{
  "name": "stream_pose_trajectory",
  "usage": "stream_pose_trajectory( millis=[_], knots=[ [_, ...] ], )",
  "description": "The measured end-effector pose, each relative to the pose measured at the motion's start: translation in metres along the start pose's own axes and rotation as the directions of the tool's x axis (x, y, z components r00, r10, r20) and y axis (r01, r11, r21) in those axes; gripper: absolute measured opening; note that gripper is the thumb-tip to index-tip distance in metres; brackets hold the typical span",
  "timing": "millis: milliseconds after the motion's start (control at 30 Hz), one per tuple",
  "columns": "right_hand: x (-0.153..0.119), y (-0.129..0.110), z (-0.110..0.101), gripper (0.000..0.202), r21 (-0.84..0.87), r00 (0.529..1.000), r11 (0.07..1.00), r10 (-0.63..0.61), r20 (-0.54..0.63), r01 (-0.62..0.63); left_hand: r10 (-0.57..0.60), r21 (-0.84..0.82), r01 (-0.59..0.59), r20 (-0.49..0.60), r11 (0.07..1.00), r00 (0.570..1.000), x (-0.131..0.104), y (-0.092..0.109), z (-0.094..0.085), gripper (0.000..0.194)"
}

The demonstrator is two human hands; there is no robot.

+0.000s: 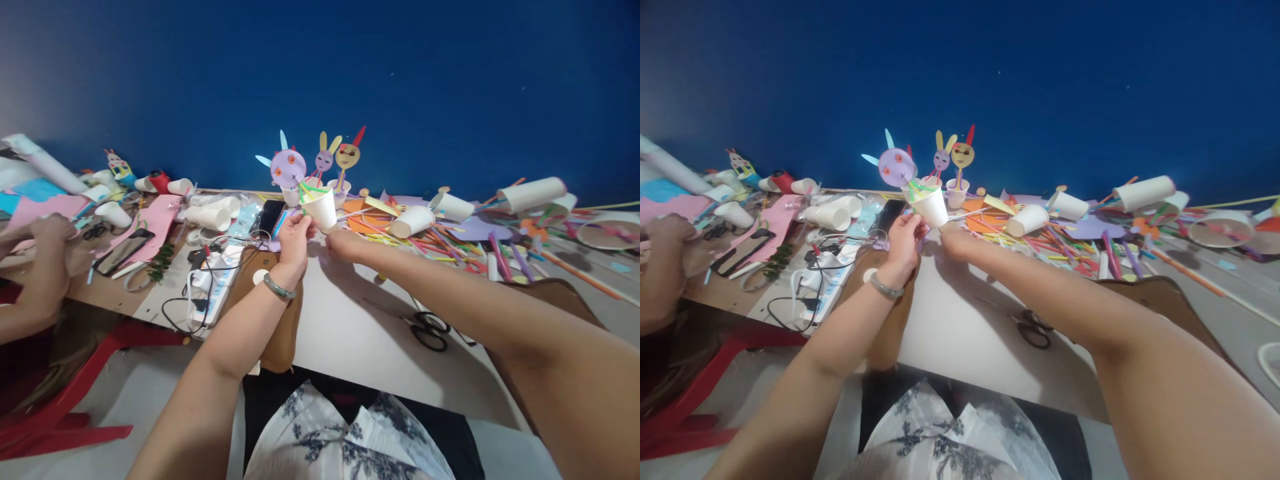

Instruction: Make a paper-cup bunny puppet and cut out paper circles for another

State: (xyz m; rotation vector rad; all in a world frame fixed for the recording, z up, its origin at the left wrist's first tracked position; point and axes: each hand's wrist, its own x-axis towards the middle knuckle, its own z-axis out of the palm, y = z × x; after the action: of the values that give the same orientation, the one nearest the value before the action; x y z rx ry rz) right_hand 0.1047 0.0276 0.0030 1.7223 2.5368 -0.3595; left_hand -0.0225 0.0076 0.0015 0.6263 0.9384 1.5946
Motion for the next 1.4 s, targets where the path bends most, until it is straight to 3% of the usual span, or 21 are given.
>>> stream_pose_trajectory(
  millis=[100,233,333,433,600,800,900,967,1033,1067,1100,1167,1200,1267,1333,1400],
  knots=[
    [-0.016,-0.008,-0.011,0.009,-0.047,0.998,0.998,0.034,0.048,-0.032,-0.029,0.028,0.029,0.018,0.999,0.999,0.001,-0.001,-0.001,0.021],
    [-0.059,-0.012,-0.022,0.012,-0.040,0.998,0.999,-0.033,0.046,0.035,-0.096,0.113,0.083,0.113,0.990,0.989,0.000,-0.005,-0.003,0.018],
    [-0.095,-0.003,-0.017,0.010,0.032,0.995,0.995,-0.091,0.029,0.090,-0.178,0.209,0.140,0.178,0.968,0.968,-0.004,-0.008,-0.004,0.014],
    [-0.119,0.012,-0.001,0.008,0.112,0.998,0.992,-0.064,-0.007,0.064,-0.250,0.297,0.179,0.220,0.938,0.943,-0.008,-0.012,-0.004,0.017],
    [-0.124,0.024,0.023,0.011,0.221,0.997,0.975,0.008,-0.071,0.008,-0.299,0.436,0.163,0.265,0.885,0.917,-0.008,-0.023,-0.005,0.021],
    [-0.132,0.023,0.035,0.026,0.029,0.986,0.998,-0.043,-0.159,0.048,-0.257,0.603,0.079,0.214,0.794,0.942,-0.010,-0.034,-0.003,0.028],
    [-0.150,0.035,0.040,0.026,0.031,0.917,0.986,-0.138,-0.373,0.161,-0.208,0.648,0.012,0.226,0.762,0.952,-0.010,-0.036,-0.003,0.026],
    [-0.162,0.049,0.044,0.022,0.065,0.798,0.968,-0.160,-0.581,0.242,-0.199,0.683,-0.028,0.251,0.730,0.947,-0.009,-0.036,-0.004,0.022],
    [-0.168,0.064,0.049,0.028,0.168,0.680,0.952,-0.055,-0.731,0.257,-0.203,0.718,-0.063,0.278,0.693,0.939,-0.008,-0.036,-0.007,0.021],
    [-0.169,0.071,0.051,0.035,0.263,0.653,0.935,0.046,-0.756,0.239,-0.191,0.735,-0.090,0.290,0.672,0.938,-0.007,-0.036,-0.008,0.022],
    [-0.167,0.078,0.053,0.042,0.375,0.658,0.903,0.155,-0.737,0.208,-0.160,0.752,-0.131,0.301,0.646,0.940,-0.007,-0.035,-0.010,0.024],
    [-0.160,0.089,0.055,0.055,0.578,0.729,0.808,0.328,-0.601,0.113,-0.022,0.777,-0.266,0.339,0.571,0.941,-0.008,-0.033,-0.013,0.030],
    [-0.156,0.093,0.055,0.060,0.637,0.772,0.768,0.371,-0.516,0.057,0.066,0.779,-0.352,0.375,0.519,0.925,-0.011,-0.031,-0.014,0.033],
    [-0.145,0.098,0.053,0.062,0.662,0.843,0.748,0.383,-0.377,-0.044,0.188,0.745,-0.527,0.497,0.409,0.847,-0.017,-0.027,-0.015,0.032],
    [-0.134,0.099,0.050,0.046,0.614,0.882,0.783,0.357,-0.306,-0.104,0.151,0.659,-0.678,0.672,0.325,0.725,-0.026,-0.022,-0.015,0.023],
    [-0.126,0.097,0.046,0.028,0.562,0.902,0.819,0.321,-0.289,-0.111,0.013,0.533,-0.808,0.833,0.251,0.553,-0.035,-0.018,-0.014,0.012]
  ],
)
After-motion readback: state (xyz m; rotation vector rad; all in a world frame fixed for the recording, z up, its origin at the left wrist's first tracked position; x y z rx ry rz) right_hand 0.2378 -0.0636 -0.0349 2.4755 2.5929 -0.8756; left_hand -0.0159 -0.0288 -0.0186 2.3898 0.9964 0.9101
